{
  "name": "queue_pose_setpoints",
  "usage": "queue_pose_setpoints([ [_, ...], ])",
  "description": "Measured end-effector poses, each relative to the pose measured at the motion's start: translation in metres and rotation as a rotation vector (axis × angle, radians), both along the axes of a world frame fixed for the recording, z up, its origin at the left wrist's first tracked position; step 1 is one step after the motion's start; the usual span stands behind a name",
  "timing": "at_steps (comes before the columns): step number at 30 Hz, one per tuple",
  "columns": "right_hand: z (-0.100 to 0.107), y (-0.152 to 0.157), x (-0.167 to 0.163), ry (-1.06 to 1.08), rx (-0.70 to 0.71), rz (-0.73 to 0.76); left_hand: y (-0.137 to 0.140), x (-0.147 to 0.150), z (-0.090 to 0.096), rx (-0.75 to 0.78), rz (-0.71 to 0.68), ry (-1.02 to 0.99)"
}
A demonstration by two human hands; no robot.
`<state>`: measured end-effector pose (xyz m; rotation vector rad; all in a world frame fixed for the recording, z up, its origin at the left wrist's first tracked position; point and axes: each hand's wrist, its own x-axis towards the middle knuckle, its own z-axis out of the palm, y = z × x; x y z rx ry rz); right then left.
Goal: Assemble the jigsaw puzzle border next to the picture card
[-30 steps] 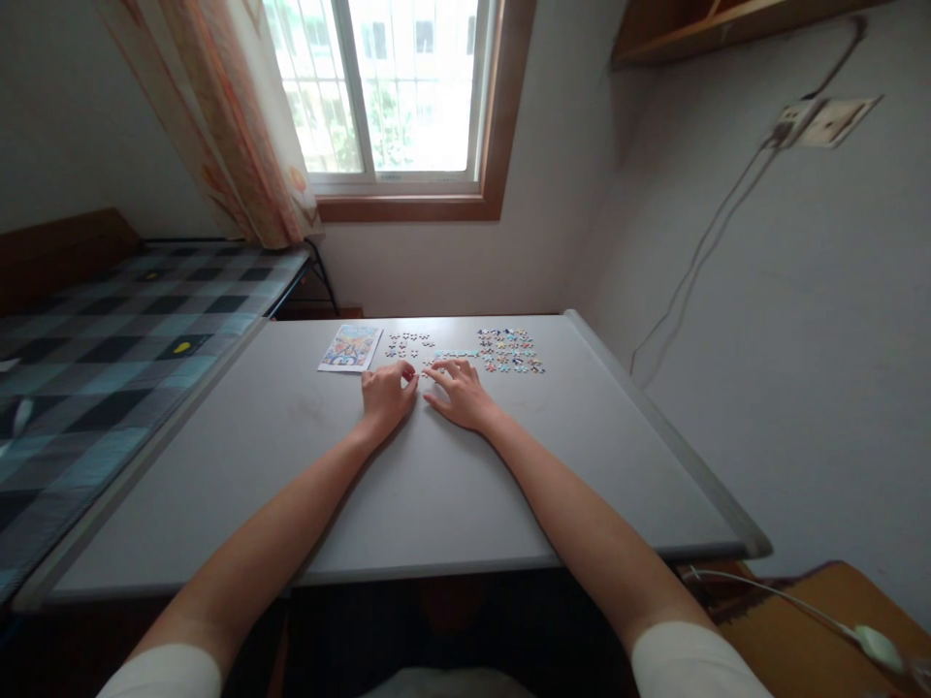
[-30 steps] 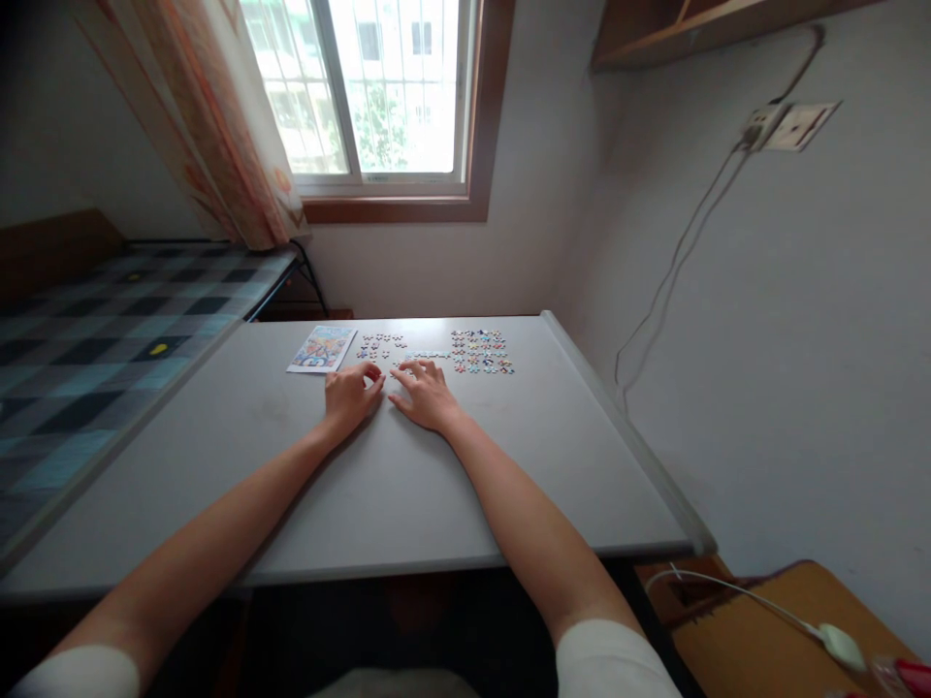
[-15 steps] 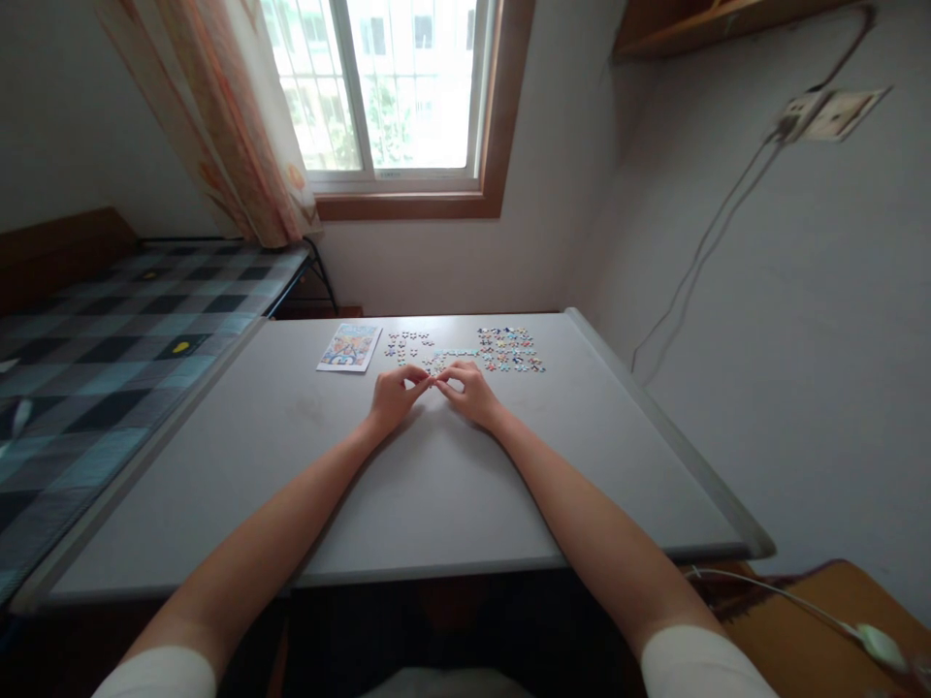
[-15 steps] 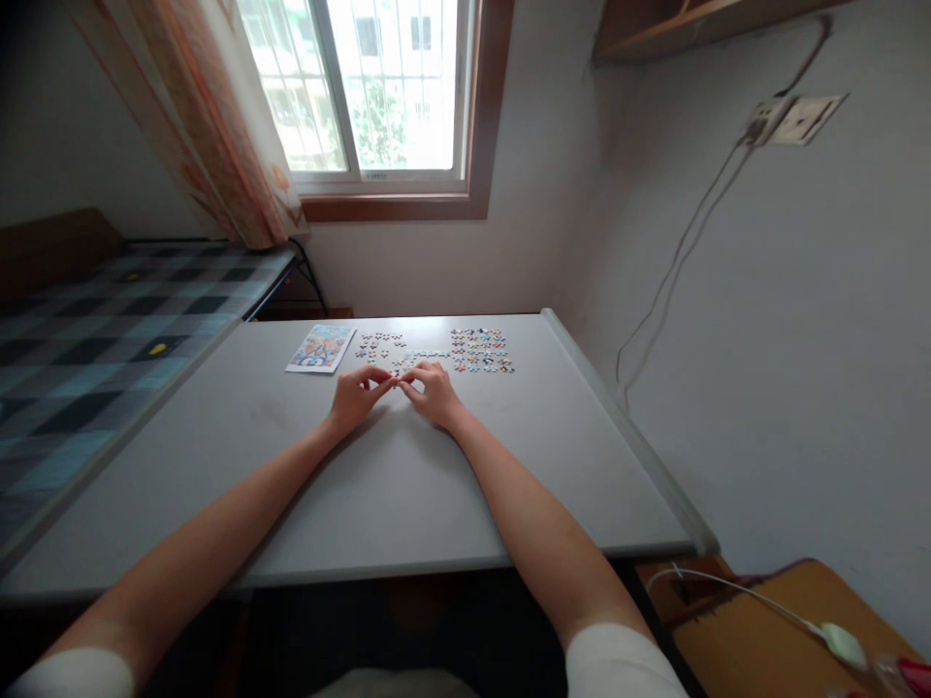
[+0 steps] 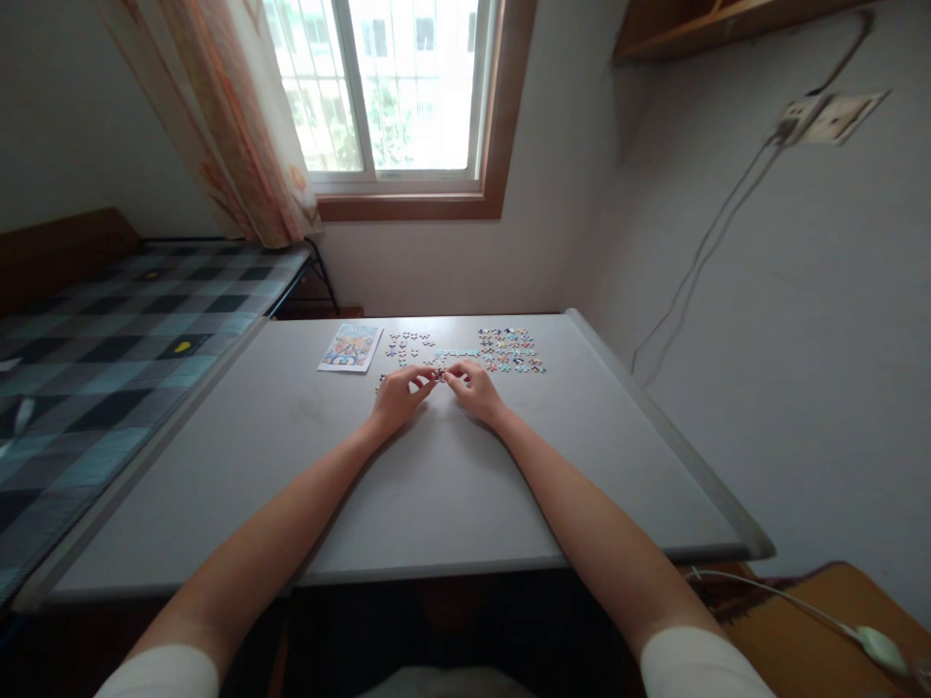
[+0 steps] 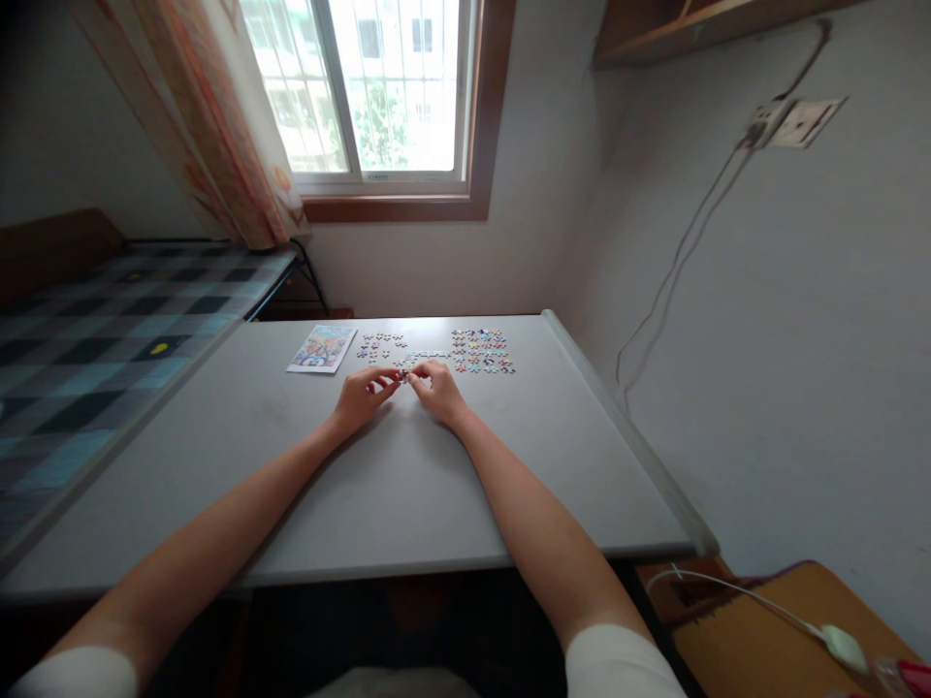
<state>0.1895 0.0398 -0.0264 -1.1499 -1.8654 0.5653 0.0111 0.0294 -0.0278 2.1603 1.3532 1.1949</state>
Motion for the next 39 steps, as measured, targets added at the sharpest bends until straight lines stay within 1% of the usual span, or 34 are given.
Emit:
queue_pose_setpoints([
  [3, 0.0006, 0.0, -0.0001, 0.004, -0.012, 0.002, 0.0011, -0.0006, -0.0015, 0.015, -0.002, 0.013],
  [9, -0.0007, 0.0015, -0.0003, 0.052, 0.009, 0.017, 0.0025, -0.0023, -0.0035, 0.047, 0.001, 0.048],
  [14, -0.0034, 0.0027, 0.0, 0.055, 0.029, 0.024, 0.0008, -0.0025, -0.0014, 0.051, 0.012, 0.078],
  [16, -0.0046, 0.004, 0.0011, 0.085, 0.038, -0.005, 0.0, -0.0026, 0.0002, 0.051, 0.039, 0.078],
  [18, -0.0059, 0.0059, 0.0026, 0.139, 0.035, -0.068, -0.0003, -0.0031, 0.0016, 0.049, 0.087, 0.075],
  [20, -0.0072, 0.0078, 0.0043, 0.186, 0.017, -0.13, 0.0001, -0.004, 0.0023, 0.036, 0.136, 0.077],
  [22, -0.0084, 0.009, 0.0052, 0.199, 0.0, -0.156, 0.0006, -0.0046, 0.0024, 0.014, 0.162, 0.085],
  [31, -0.0071, 0.0044, 0.0022, 0.09, 0.059, -0.061, -0.0023, -0.0024, 0.0051, 0.005, 0.138, 0.13],
  [39, -0.0038, -0.0004, 0.0008, 0.05, 0.098, 0.031, -0.0003, -0.0029, 0.003, 0.035, 0.075, 0.161],
])
